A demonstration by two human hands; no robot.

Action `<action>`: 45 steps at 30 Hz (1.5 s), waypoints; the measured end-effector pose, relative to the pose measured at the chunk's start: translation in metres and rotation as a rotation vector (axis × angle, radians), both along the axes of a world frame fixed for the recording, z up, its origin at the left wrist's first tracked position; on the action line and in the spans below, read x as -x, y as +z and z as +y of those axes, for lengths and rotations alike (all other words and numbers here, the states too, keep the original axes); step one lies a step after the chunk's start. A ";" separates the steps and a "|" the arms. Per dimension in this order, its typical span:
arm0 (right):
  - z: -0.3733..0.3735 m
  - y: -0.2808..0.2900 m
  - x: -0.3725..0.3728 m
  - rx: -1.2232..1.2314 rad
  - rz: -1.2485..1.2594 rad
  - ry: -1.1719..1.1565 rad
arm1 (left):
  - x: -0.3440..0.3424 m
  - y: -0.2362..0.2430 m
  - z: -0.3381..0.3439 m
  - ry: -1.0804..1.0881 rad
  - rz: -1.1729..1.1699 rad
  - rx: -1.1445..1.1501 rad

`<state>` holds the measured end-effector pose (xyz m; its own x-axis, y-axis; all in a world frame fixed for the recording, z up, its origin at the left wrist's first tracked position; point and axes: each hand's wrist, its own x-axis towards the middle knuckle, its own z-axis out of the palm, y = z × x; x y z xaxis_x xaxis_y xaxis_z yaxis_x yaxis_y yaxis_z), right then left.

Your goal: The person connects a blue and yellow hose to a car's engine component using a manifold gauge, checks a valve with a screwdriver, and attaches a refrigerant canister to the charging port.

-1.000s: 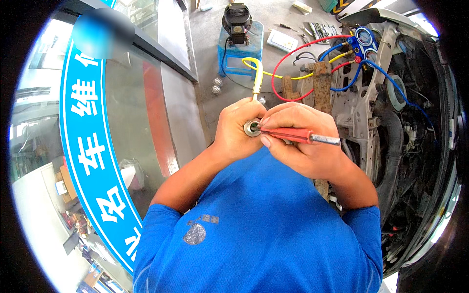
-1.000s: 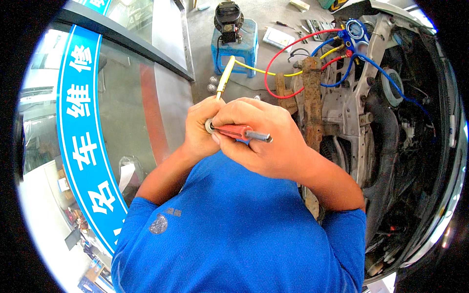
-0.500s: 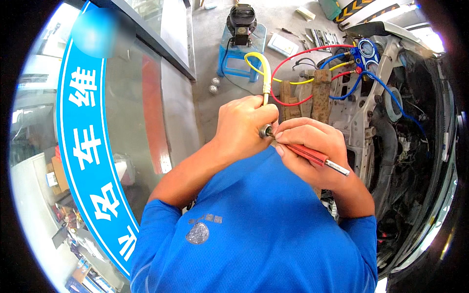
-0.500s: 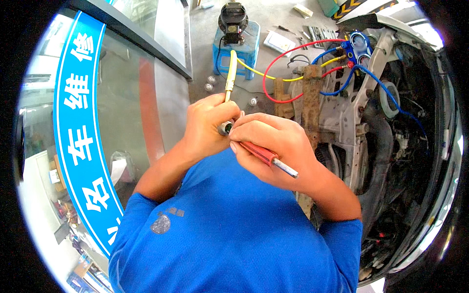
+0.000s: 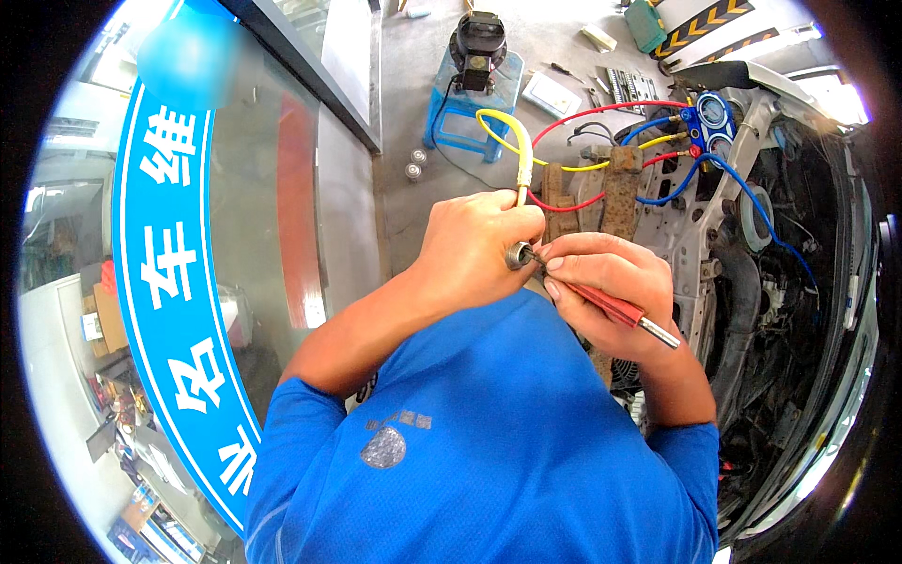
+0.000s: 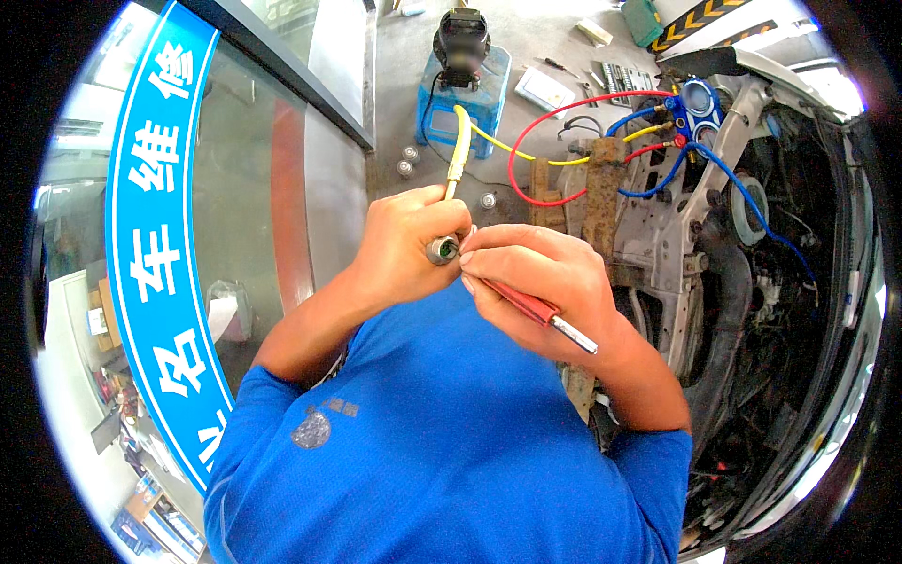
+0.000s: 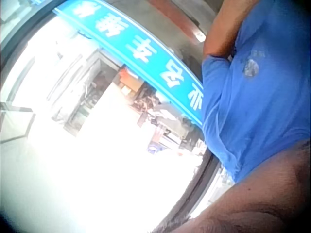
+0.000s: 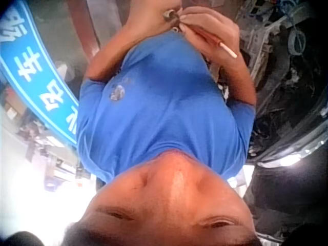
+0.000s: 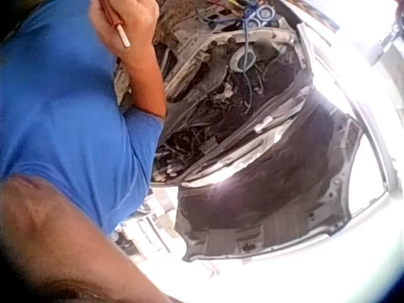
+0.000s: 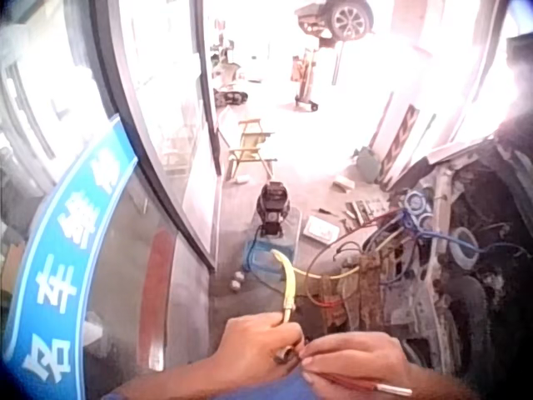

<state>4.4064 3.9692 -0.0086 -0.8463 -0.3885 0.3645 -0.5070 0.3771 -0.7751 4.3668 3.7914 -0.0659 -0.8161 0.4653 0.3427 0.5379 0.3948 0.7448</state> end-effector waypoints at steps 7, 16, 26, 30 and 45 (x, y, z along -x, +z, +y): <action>0.007 0.002 0.008 0.056 -0.061 0.062 | 0.002 0.005 -0.001 -0.057 -0.058 0.048; 0.010 0.008 0.011 0.062 -0.090 0.062 | 0.001 0.009 0.004 -0.070 -0.044 0.078; 0.006 0.014 0.007 -0.004 -0.064 -0.011 | 0.002 -0.006 0.008 -0.157 -0.272 -0.198; 0.006 0.017 0.004 -0.017 -0.076 -0.064 | 0.002 0.002 0.005 -0.176 -0.385 -0.258; -0.007 0.019 0.006 -0.006 -0.015 -0.056 | 0.001 0.007 0.001 -0.198 -0.352 -0.275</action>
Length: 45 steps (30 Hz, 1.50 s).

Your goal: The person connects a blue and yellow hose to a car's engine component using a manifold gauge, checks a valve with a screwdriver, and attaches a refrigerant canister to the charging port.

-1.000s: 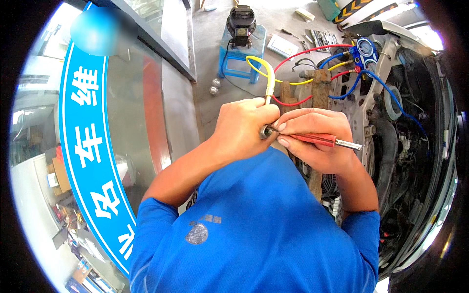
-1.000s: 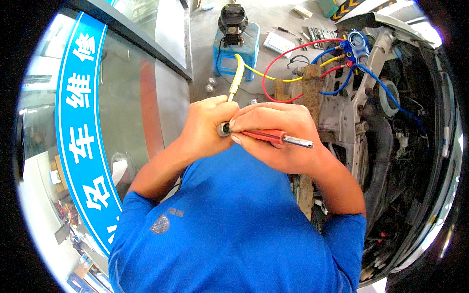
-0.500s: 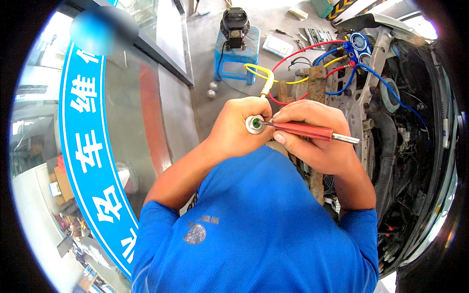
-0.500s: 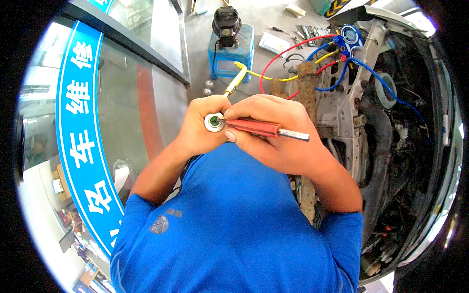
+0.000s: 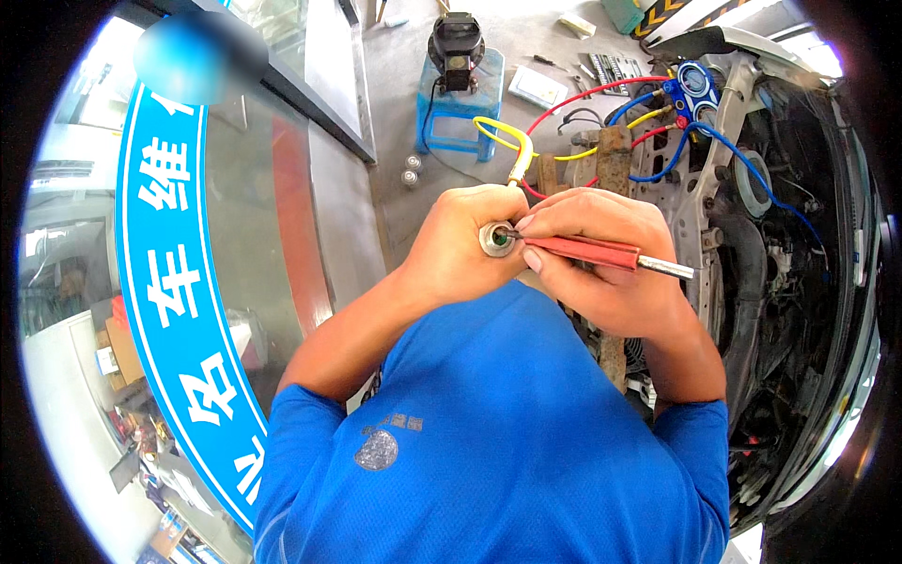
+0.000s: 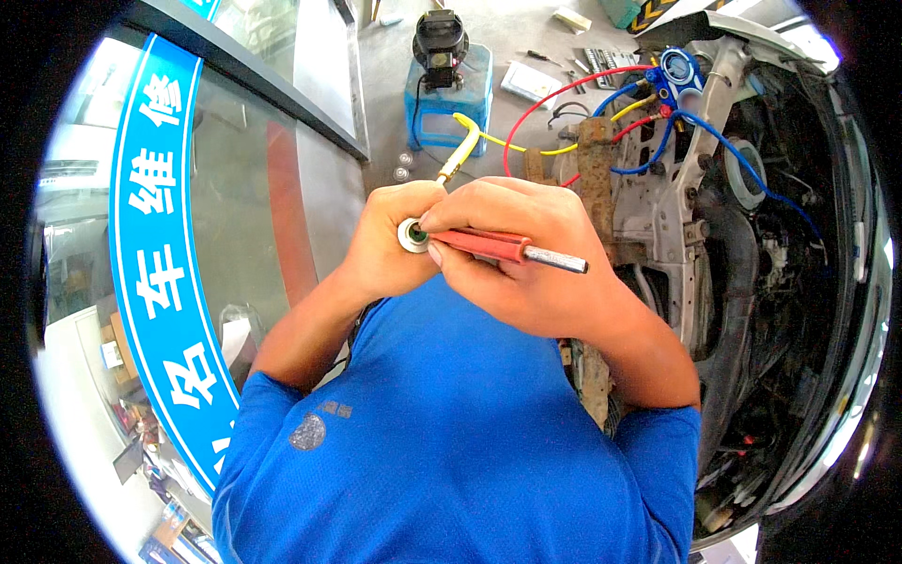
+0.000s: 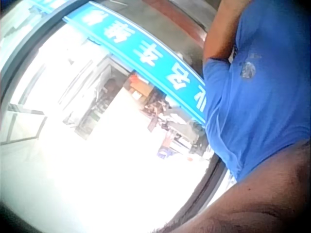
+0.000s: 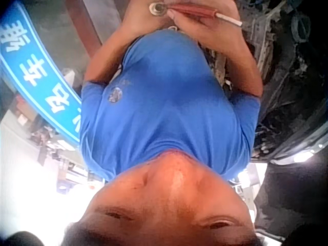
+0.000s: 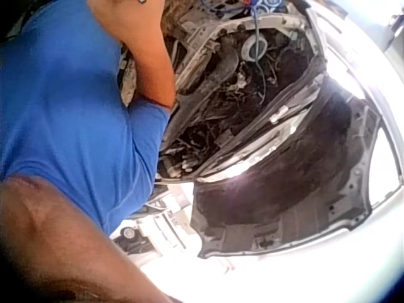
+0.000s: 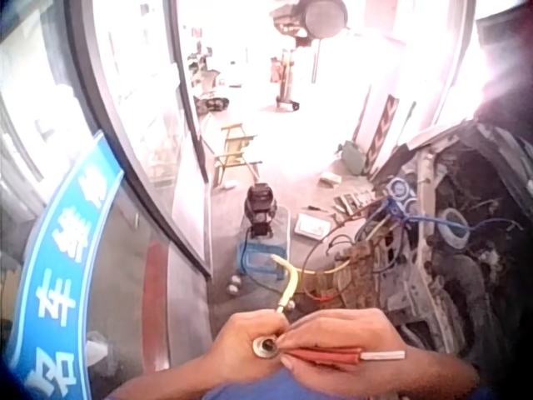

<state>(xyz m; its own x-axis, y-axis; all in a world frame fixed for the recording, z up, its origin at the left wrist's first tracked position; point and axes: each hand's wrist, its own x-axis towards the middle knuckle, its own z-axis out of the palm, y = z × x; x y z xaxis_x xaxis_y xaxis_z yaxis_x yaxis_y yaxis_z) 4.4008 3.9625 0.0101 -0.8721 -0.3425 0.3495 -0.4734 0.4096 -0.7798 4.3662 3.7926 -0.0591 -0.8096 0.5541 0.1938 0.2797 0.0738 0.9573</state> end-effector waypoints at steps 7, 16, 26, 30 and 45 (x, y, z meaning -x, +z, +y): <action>0.002 0.002 0.008 -0.008 -0.078 0.080 | 0.004 -0.003 -0.003 -0.008 0.134 0.145; 0.007 -0.007 0.013 0.037 -0.126 0.141 | 0.005 -0.001 -0.001 -0.042 0.086 0.147; 0.009 0.007 0.004 0.082 -0.215 0.030 | 0.002 -0.002 -0.002 -0.065 -0.083 -0.054; 0.003 0.007 0.002 0.047 -0.197 0.019 | -0.001 -0.003 -0.001 -0.079 -0.082 -0.081; -0.001 -0.013 0.002 0.007 -0.141 -0.001 | -0.004 0.000 -0.005 0.021 0.097 0.179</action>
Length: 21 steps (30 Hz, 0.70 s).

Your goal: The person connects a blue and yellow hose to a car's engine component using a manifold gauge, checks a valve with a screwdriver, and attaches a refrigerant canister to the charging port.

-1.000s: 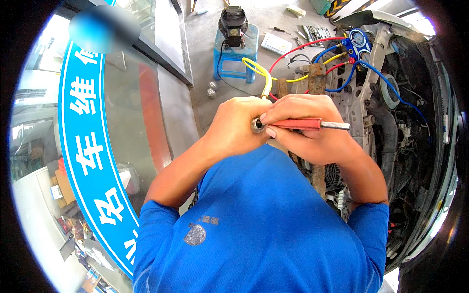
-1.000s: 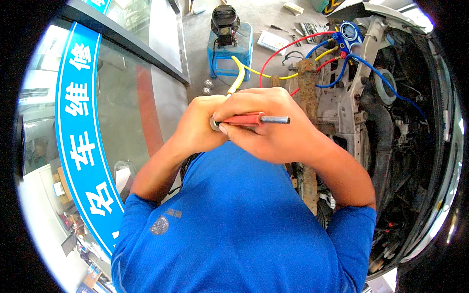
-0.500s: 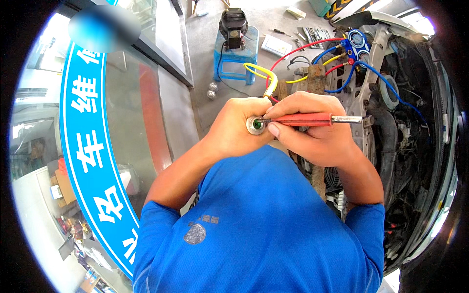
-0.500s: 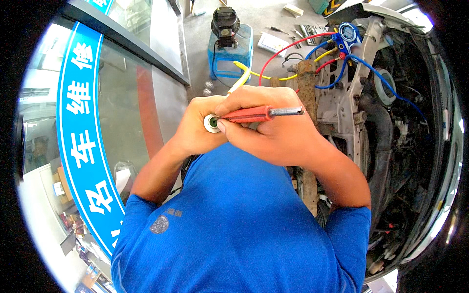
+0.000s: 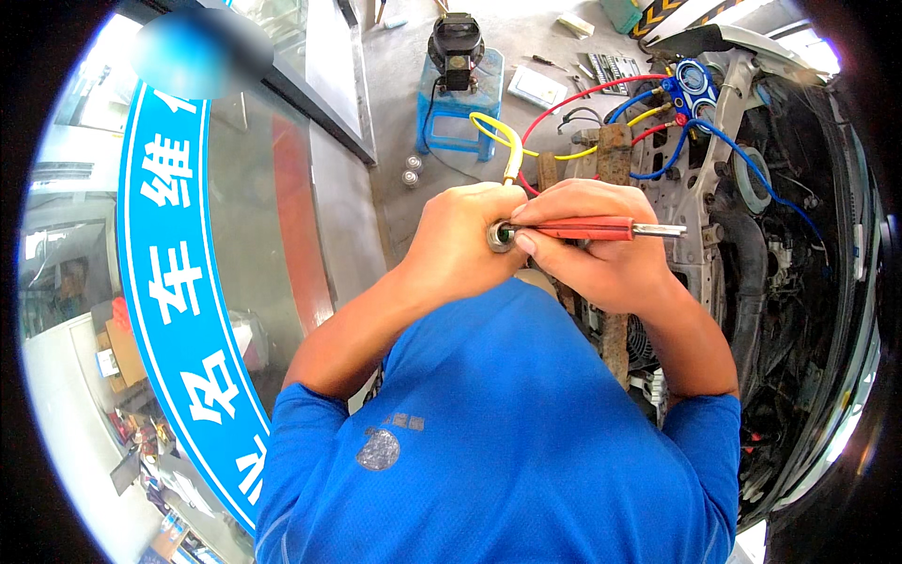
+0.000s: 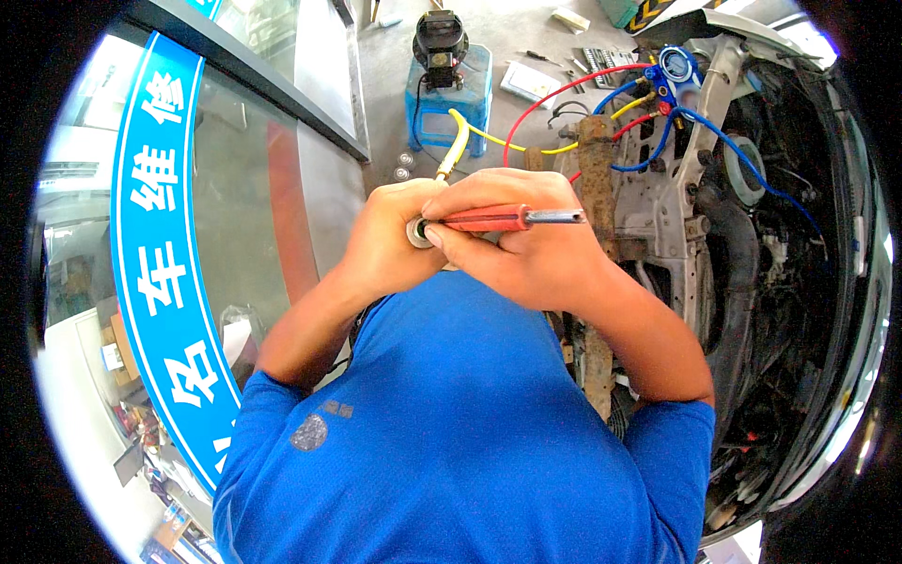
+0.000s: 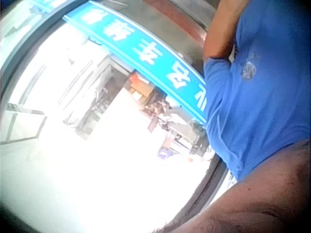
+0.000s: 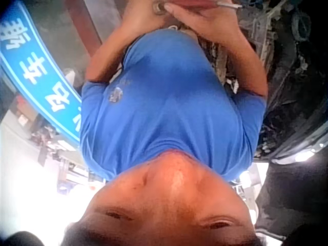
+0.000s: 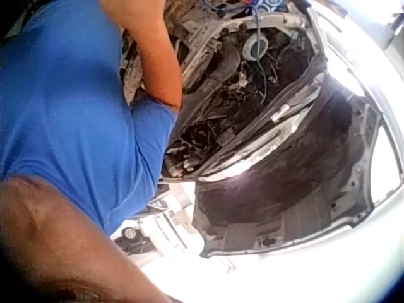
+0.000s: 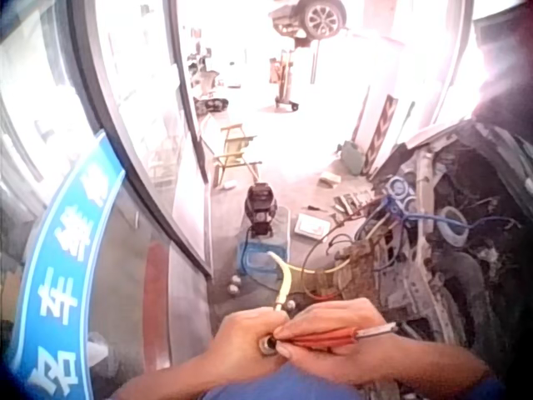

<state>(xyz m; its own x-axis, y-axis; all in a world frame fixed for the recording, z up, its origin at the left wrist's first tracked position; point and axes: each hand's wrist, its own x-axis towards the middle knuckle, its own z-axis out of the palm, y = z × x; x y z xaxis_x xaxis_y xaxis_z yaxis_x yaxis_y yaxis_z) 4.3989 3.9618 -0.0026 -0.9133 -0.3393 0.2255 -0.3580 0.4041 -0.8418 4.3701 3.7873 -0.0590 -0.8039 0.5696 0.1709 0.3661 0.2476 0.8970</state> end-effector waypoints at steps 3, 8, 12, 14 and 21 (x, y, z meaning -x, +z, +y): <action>0.000 -0.002 -0.001 0.113 -0.212 -0.042 | -0.003 -0.006 0.002 0.002 -0.146 -0.120; 0.004 0.003 -0.003 0.312 -0.324 -0.104 | -0.001 -0.008 0.000 -0.026 -0.346 -0.255; 0.001 0.009 -0.001 0.212 -0.200 -0.020 | 0.002 -0.008 0.001 -0.048 -0.348 -0.317; -0.002 0.013 0.000 0.150 -0.150 -0.015 | 0.002 -0.008 0.002 -0.056 -0.330 -0.342; -0.005 0.018 0.007 -0.014 -0.071 0.009 | 0.006 -0.005 0.003 -0.086 -0.245 -0.357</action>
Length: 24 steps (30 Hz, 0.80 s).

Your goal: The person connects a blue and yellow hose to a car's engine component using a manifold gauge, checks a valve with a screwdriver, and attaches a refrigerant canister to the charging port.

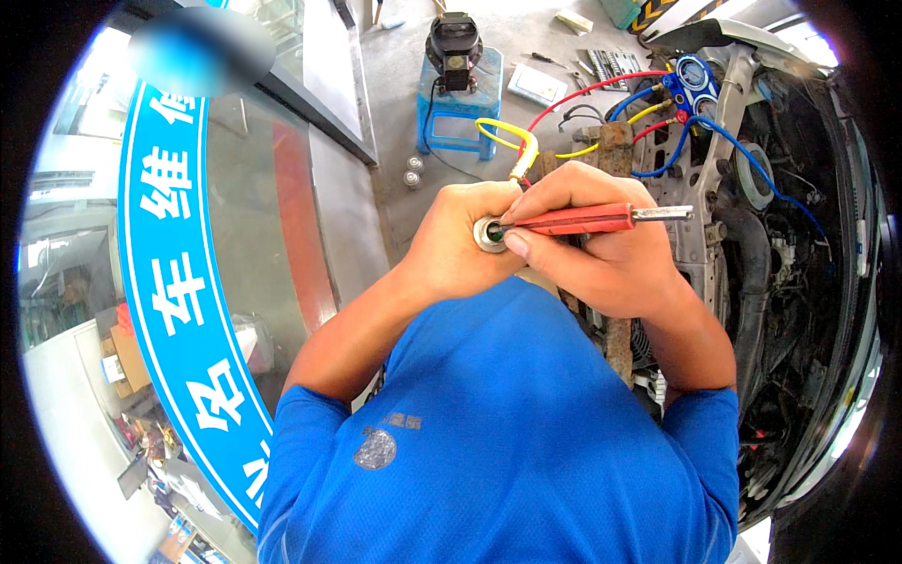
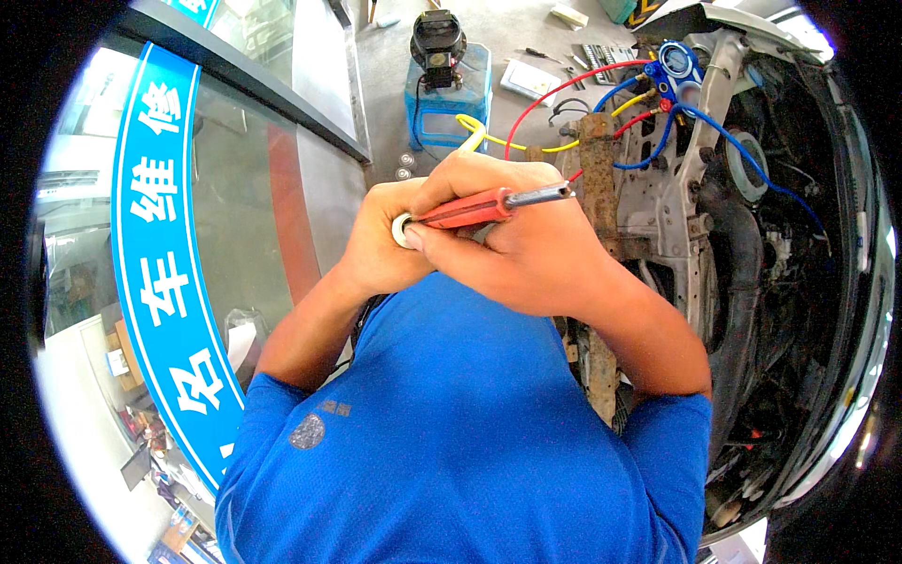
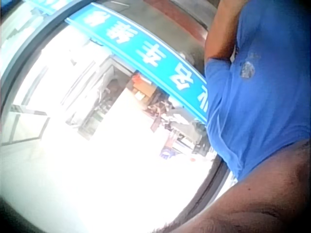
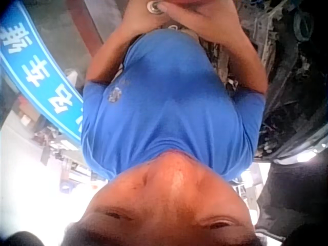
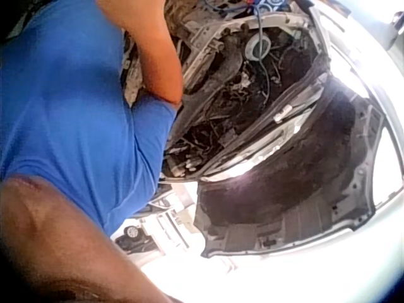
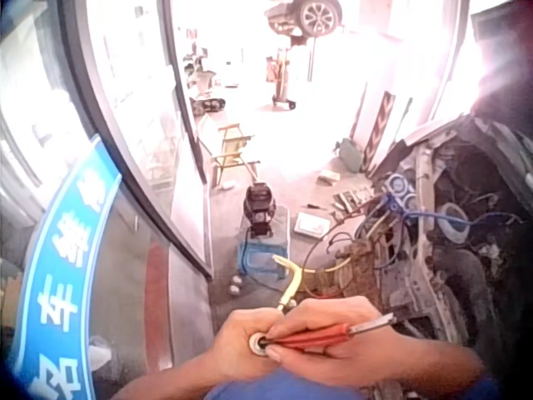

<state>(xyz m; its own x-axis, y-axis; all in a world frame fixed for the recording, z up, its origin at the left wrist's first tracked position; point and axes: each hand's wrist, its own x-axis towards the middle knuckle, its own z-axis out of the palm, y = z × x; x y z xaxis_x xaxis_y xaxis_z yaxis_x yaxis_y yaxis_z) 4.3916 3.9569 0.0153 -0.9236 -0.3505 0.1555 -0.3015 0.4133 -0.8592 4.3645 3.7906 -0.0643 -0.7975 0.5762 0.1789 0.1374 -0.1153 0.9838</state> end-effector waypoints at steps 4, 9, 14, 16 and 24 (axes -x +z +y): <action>-0.004 0.000 0.003 0.059 0.003 0.016 | 0.001 0.001 -0.003 0.000 0.033 0.082; 0.005 -0.006 0.014 0.019 0.077 0.166 | 0.003 0.003 -0.004 -0.089 -0.023 0.186; 0.009 -0.011 0.017 -0.015 -0.017 0.181 | 0.003 -0.012 -0.004 0.009 0.136 0.194; 0.010 0.000 0.018 0.044 -0.132 0.148 | 0.014 -0.018 -0.009 0.142 0.376 0.150; -0.005 -0.008 -0.015 0.049 0.351 0.072 | 0.007 -0.026 0.002 0.456 0.541 -0.006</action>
